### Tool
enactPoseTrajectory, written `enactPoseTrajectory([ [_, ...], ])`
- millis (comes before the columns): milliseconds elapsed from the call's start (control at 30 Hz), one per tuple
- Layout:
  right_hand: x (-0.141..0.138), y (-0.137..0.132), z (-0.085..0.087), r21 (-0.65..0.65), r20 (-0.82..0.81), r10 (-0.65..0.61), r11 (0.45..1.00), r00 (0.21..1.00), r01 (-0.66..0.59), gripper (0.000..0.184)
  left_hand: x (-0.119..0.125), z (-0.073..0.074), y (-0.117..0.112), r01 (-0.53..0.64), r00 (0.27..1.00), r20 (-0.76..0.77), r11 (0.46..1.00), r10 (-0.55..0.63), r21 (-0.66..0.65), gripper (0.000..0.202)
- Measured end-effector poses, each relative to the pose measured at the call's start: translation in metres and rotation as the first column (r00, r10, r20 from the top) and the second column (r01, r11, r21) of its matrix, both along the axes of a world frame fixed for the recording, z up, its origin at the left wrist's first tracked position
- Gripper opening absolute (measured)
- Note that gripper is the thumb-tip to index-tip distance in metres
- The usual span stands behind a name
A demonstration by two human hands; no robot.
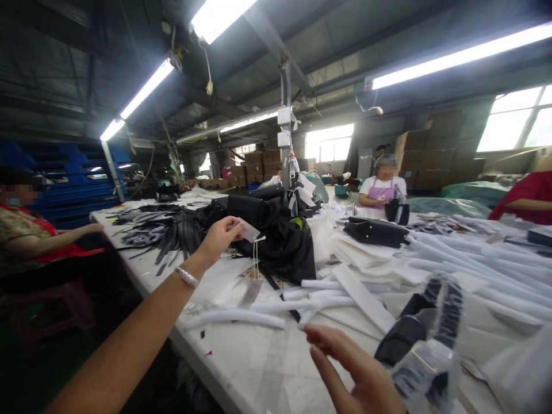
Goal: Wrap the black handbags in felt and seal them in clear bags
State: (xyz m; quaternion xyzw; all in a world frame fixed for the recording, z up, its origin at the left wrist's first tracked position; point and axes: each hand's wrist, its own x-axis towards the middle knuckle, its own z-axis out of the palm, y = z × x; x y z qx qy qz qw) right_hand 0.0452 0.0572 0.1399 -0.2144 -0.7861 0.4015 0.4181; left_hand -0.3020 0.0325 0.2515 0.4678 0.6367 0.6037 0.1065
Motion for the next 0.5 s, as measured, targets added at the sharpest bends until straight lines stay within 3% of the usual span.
enactPoseTrajectory([
  [133, -0.042, 0.015, 0.014, -0.115, -0.103, 0.057, 0.991, 0.993, -0.069, 0.047, 0.043, 0.023, -0.024, 0.126, 0.991, 0.048, 0.992, -0.128, 0.029, 0.044],
  [267, -0.063, 0.018, 0.031, -0.314, -0.263, 0.089, 0.934, 0.961, -0.173, 0.062, 0.084, 0.025, -0.041, 0.245, 0.966, 0.076, 0.969, -0.247, 0.035, 0.039],
  [333, -0.067, 0.016, 0.04, -0.465, -0.374, 0.138, 0.828, 0.917, -0.314, 0.065, 0.101, 0.021, -0.046, 0.291, 0.952, 0.083, 0.956, -0.294, 0.04, 0.035],
  [433, -0.065, 0.014, 0.049, -0.613, -0.485, 0.203, 0.615, 0.851, -0.496, 0.064, 0.123, 0.011, -0.052, 0.346, 0.933, 0.086, 0.937, -0.349, 0.057, 0.032],
  [500, -0.059, 0.014, 0.053, -0.639, -0.488, 0.211, 0.575, 0.847, -0.511, 0.055, 0.133, 0.006, -0.055, 0.367, 0.926, 0.073, 0.928, -0.371, 0.07, 0.03],
])
